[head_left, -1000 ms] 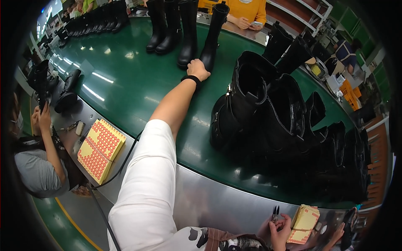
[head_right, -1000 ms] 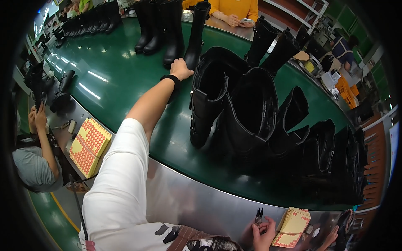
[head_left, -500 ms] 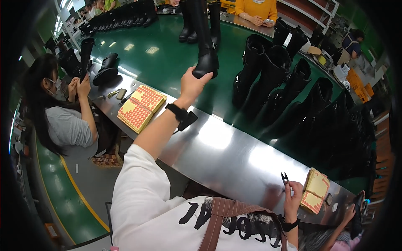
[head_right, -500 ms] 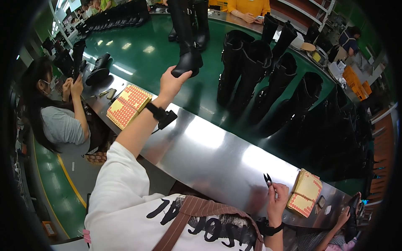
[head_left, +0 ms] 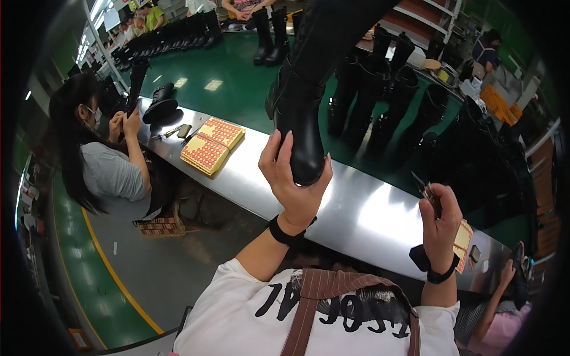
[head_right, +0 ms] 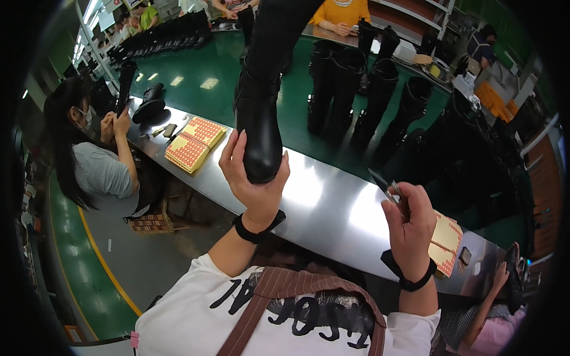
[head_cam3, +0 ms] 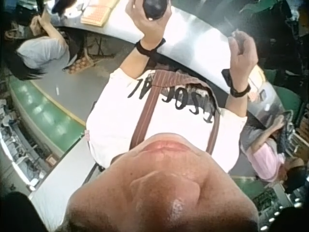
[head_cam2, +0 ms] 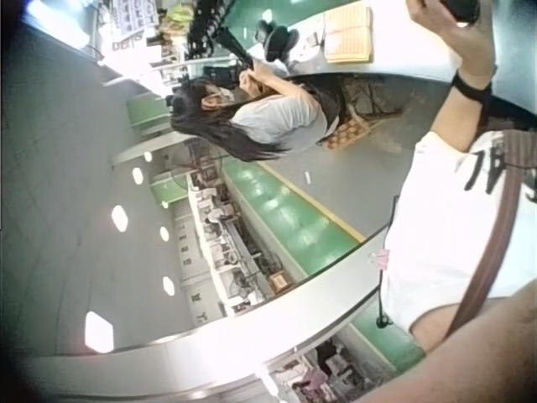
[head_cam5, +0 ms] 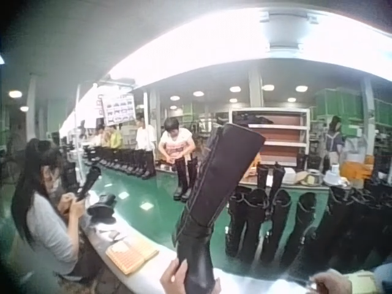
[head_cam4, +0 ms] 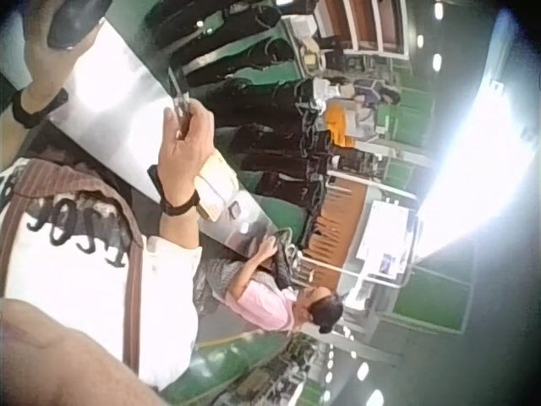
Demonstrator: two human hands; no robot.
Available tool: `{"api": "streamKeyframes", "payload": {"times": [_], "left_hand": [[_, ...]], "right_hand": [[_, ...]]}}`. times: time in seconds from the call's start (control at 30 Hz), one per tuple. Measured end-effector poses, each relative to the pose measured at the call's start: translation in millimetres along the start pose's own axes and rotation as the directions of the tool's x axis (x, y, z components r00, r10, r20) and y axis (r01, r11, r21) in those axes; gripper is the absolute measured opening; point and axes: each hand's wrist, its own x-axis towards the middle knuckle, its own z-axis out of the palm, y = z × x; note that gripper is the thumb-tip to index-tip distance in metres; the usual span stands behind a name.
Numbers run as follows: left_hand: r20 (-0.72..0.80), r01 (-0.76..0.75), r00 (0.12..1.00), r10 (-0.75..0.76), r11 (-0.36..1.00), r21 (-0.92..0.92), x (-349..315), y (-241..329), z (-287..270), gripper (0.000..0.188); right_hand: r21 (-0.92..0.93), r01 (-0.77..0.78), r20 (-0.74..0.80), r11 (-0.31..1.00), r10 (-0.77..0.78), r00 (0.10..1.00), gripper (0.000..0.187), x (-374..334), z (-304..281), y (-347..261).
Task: Inspecting and cleaning finished boots on a factory production line.
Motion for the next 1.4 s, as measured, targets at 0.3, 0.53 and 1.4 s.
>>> {"api": "streamKeyframes", "payload": {"times": [0.3,0.53,1.4], "left_hand": [[0.077,-0.17,0.983,0.168,0.985,0.025,-27.0,42.6,-1.6,0.064],[0.081,-0.259,0.964,0.255,0.964,0.051,-34.5,48.6,-6.8,0.062],[0.007,-0.293,0.956,0.294,0.949,0.119,3.0,10.4,-5.9,0.057]], "right_hand": [[-0.222,0.344,-0.168,0.912,-0.383,0.908,0.024,59.4,20.3,-43.6],[-0.203,0.363,-0.183,0.909,-0.4,0.898,0.021,72.1,38.3,-45.6],[-0.193,0.057,-0.086,0.98,-0.074,0.994,0.018,34.1,3.7,-10.6]]}}
